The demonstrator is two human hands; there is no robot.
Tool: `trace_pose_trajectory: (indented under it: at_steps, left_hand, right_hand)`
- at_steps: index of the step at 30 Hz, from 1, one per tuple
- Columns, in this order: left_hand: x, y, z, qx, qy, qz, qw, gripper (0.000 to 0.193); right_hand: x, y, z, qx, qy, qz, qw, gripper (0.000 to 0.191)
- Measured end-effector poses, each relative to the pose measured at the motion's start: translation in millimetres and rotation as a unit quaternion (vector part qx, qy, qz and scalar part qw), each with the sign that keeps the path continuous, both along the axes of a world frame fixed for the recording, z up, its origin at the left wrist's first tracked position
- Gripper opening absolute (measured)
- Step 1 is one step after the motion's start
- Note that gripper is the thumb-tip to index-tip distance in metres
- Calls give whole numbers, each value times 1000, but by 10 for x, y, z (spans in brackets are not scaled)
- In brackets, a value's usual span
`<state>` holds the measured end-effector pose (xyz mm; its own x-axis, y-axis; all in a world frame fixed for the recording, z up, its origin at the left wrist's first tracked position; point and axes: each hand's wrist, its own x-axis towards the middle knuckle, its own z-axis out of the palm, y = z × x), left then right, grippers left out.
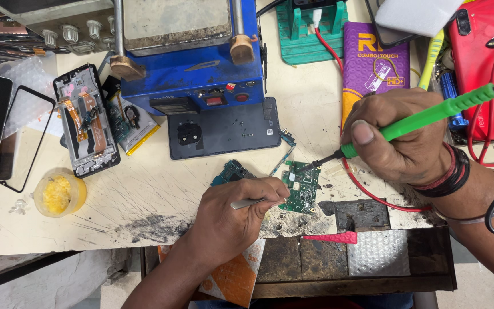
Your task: The person solders a green phone motherboard held on a cluttered repair bench, steadying the board with one hand while applying a green soldering iron to its contacts. They reposition the board and continue soldering different points, with a disassembled phone and tools around the work area.
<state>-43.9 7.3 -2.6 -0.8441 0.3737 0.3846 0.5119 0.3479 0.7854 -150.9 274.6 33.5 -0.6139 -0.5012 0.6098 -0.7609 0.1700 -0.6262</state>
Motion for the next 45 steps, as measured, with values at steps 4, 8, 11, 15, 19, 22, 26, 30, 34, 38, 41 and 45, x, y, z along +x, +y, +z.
trace_pose_trajectory:
  at_steps: [4, 8, 11, 15, 19, 22, 26, 30, 34, 38, 41, 45]
  left_hand:
    - [1, -3, -1, -1, -2, -1, 1000, 26]
    - [7, -4, 6, 3, -6, -2, 1000, 26]
    - [9, -4, 12, 5, -8, -1, 1000, 26]
    - [7, -6, 13, 0, -9, 0, 1000, 27]
    - [4, -4, 9, 5, -7, -3, 1000, 27]
    - [3, -4, 7, 6, -5, -3, 1000, 28]
    - [-2, -7, 0, 9, 0, -6, 1000, 27]
    - [5, -5, -1, 5, -7, -8, 1000, 28]
    - [1, -10, 11, 12, -10, -6, 1000, 29]
    - [-7, -9, 22, 15, -10, -8, 1000, 29]
    - [-6, -5, 26, 19, -12, -9, 1000, 28]
    - [-2, -2, 27, 19, -16, -6, 1000, 27]
  right_hand:
    - [-9, -6, -1, -4, 4, 0, 1000, 36]
    - [4, -3, 10, -1, 2, -1, 1000, 36]
    - [2, -5, 16, -1, 2, 1, 1000, 36]
    - [3, -13, 20, -4, 1, 0, 1000, 36]
    - [7, -6, 36, 2, -7, 2, 1000, 36]
    - [4, -6, 40, -1, -8, 6, 1000, 36]
    - [5, -1, 40, 2, -4, 3, 1000, 36]
    - [5, -12, 26, -7, -6, 4, 1000, 36]
    - [7, -9, 30, -1, -2, -1, 1000, 36]
    - [0, -17, 24, 3, 8, -10, 1000, 36]
    - [6, -14, 22, 0, 3, -11, 1000, 37]
    - [8, -9, 22, 0, 3, -7, 1000, 36]
